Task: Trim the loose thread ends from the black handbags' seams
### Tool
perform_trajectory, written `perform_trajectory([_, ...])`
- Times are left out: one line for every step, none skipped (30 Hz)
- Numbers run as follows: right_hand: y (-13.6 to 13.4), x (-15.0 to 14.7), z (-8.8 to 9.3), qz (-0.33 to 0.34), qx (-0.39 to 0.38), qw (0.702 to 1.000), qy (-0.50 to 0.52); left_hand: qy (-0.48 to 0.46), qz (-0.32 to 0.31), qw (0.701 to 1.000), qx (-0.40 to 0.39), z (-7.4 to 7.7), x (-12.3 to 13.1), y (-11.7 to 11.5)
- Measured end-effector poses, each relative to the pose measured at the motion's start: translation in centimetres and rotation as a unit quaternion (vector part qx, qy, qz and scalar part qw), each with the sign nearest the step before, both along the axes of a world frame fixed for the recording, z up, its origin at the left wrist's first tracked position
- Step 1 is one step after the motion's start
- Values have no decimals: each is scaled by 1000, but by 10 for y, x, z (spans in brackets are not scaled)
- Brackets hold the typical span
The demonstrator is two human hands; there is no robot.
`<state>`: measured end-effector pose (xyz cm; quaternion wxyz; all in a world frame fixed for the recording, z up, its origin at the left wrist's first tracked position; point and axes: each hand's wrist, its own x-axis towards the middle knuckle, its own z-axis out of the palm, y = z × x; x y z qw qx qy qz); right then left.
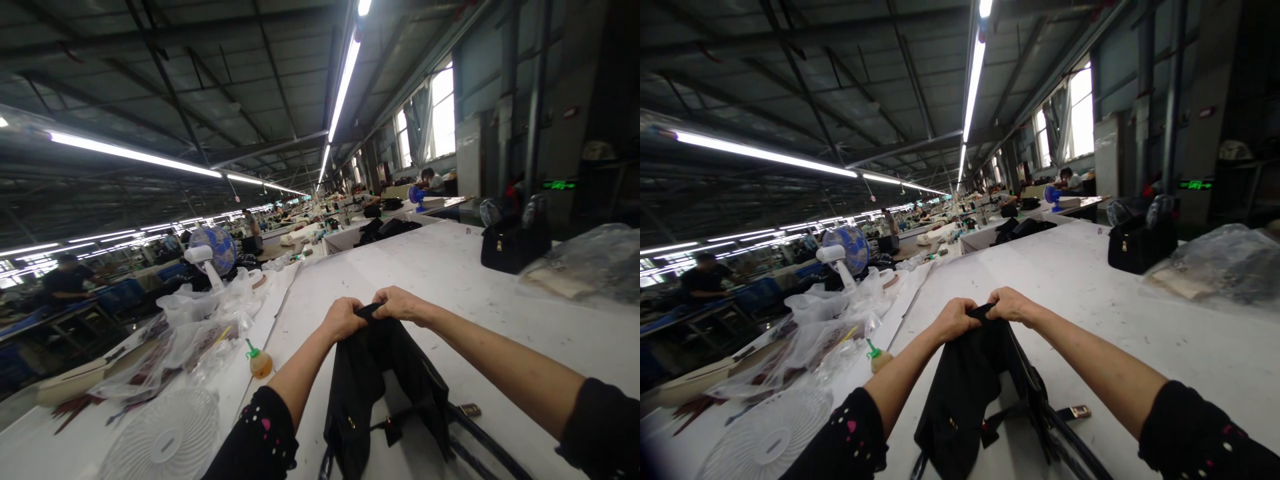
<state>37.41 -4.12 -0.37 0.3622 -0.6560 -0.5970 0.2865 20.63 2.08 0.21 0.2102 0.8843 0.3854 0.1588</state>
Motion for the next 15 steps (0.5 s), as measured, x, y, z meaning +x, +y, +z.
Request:
perform_trajectory([-1,1,-1,-2,0,1000,7,0,0,1000,5,0,0,-1])
perform_trajectory([0,1,-2,-3,0,1000,13,0,1,1000,10,0,1,-1])
perform_trajectory([0,2,-2,-3,-1,1000,17,1,3,1000,17,0,2,-2])
perform_trajectory([1,2,-2,-3,-3,1000,20,2,5,1000,24,0,3,-2])
perform_trajectory([2,3,-1,-3,-6,1000,21,4,7,1000,29,0,3,-3])
perform_trajectory([3,3,0,-3,-8,1000,22,7,10,999,30,1,4,-3])
perform_trajectory([4,3,1,-4,-11,1000,22,10,13,999,30,1,4,-4])
perform_trajectory([5,2,1,-5,-14,1000,21,13,15,999,28,2,4,-4])
perform_trajectory([5,2,2,-4,-15,1000,21,14,16,999,26,2,5,-4])
perform_trajectory([5,2,2,-2,-17,1000,23,14,16,999,26,3,5,-5])
perform_trajectory([5,1,2,-1,-18,999,27,14,15,999,25,3,5,-5])
perform_trajectory([6,1,1,2,-19,999,31,13,15,999,25,3,5,-5])
perform_trajectory([6,1,1,5,-20,999,36,12,15,1000,25,2,5,-5])
perform_trajectory([7,2,0,7,-22,999,39,10,14,1000,24,2,6,-5])
perform_trajectory([8,2,-1,9,-24,999,40,9,12,1000,22,1,6,-5])
